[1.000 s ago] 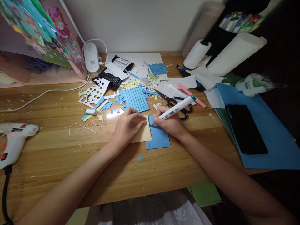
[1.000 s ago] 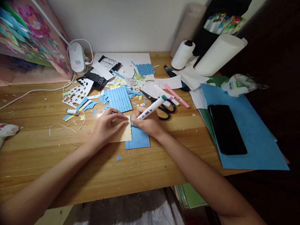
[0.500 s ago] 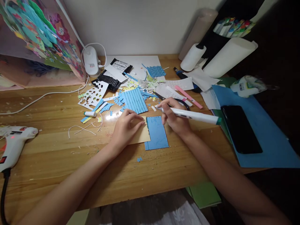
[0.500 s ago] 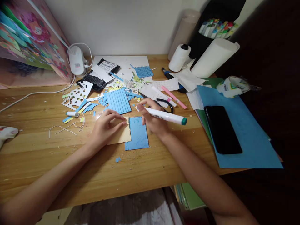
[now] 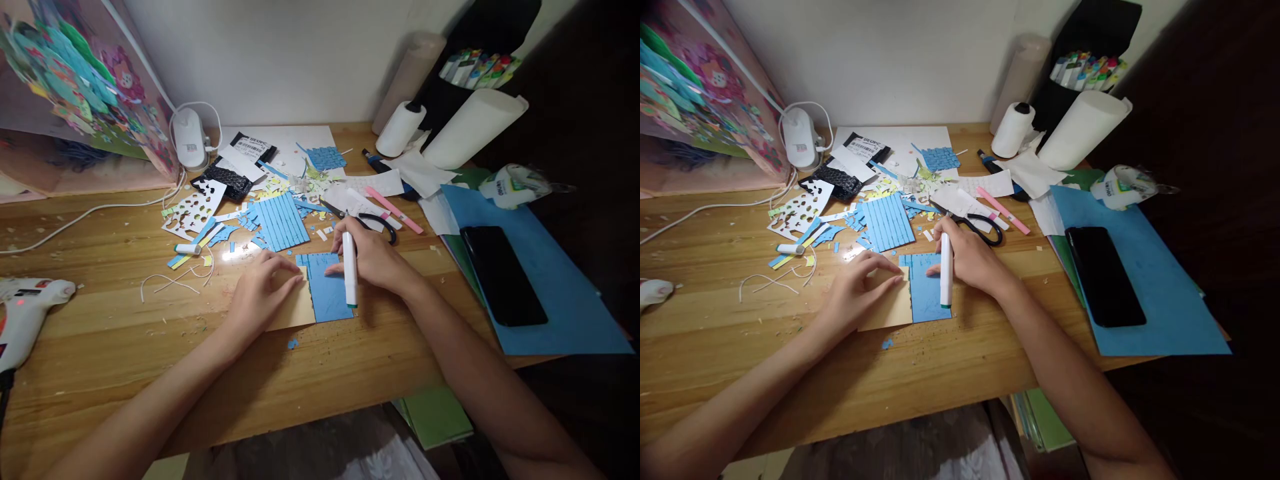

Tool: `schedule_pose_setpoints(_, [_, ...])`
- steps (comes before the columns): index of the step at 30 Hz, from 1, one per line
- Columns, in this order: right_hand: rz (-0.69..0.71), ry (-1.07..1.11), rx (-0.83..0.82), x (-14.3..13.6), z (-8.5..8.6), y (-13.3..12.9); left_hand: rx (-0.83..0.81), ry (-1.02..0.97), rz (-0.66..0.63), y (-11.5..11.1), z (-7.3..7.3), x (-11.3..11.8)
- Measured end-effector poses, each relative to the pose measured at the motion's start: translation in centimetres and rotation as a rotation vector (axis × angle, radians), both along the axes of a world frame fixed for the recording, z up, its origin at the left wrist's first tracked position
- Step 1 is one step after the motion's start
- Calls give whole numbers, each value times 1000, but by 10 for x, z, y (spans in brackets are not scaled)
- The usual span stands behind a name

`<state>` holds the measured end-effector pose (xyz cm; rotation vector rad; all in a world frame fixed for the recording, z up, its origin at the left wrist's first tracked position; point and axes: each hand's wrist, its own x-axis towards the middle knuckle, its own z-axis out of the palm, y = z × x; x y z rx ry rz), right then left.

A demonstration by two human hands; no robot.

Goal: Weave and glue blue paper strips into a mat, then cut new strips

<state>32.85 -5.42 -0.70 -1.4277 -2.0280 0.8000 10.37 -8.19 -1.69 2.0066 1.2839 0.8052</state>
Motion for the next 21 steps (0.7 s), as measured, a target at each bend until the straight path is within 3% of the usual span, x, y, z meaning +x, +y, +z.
schedule_pose_setpoints(21, [-31,137,-5,-7,-8,7,58,43,-12,1,-7,3])
